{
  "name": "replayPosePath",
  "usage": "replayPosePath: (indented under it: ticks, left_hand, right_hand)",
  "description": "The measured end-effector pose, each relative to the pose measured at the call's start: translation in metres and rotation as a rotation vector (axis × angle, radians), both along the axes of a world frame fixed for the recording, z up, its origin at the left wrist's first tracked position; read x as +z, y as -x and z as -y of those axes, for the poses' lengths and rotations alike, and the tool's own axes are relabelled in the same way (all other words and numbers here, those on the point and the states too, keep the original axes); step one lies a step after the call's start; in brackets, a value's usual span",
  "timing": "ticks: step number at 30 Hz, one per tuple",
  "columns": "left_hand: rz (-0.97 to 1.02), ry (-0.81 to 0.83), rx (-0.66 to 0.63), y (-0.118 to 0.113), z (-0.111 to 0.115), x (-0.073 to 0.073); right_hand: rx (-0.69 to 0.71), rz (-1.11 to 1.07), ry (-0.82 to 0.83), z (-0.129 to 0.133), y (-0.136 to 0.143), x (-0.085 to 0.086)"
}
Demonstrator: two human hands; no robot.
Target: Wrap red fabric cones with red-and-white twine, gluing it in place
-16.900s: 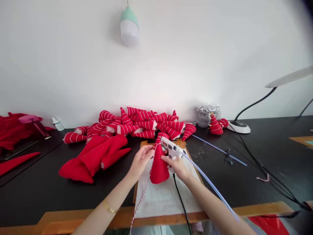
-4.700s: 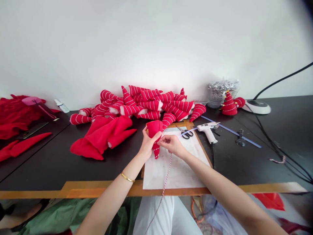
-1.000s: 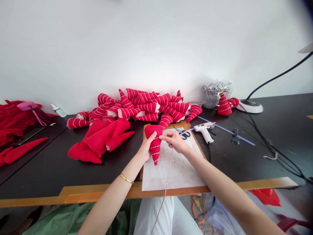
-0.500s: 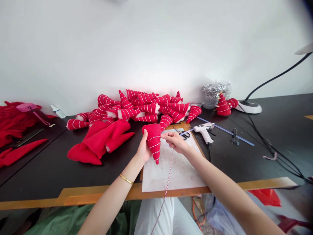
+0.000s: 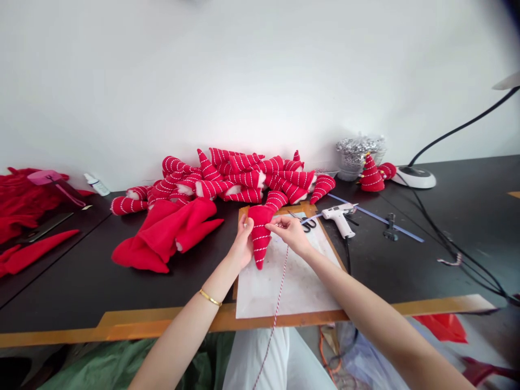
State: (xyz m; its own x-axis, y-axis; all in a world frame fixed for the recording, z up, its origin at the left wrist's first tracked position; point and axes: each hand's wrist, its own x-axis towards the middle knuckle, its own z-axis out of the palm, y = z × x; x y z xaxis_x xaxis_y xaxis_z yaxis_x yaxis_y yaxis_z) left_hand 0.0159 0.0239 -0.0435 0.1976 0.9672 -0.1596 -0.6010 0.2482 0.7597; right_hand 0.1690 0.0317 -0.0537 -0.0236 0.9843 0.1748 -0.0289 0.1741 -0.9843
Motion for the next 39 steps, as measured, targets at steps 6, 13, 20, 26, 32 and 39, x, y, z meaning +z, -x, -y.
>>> replayPosePath:
  ticks: [6, 13, 20, 26, 32, 39]
  left_hand:
    - [-0.159, 0.034, 0.059, 0.002, 0.002, 0.001]
    - [-0.082, 0.101, 0.081, 0.007, 0.002, 0.008]
    - [-0.024, 0.014, 0.023, 0.008, 0.001, -0.001]
    - [-0.007, 0.064, -0.127, 0.005, -0.001, -0.002]
    - [0.017, -0.065, -0.071, -0.005, 0.002, 0.000]
    - [-0.115, -0.001, -0.003, -0.002, 0.003, -0.004]
  right_hand:
    - [0.169, -0.040, 0.075, 0.003, 0.001, 0.001]
    - [0.196, -0.195, 0.221, -0.001, -0.007, 0.006]
    - [0.262, -0.239, 0.300, 0.004, -0.007, 0.009]
    - [0.307, -0.264, 0.284, 0.004, -0.006, 0.007]
    - [0.033, -0.105, 0.142, 0.001, -0.003, 0.003]
    - [0.201, -0.130, 0.188, 0.002, -0.005, 0.006]
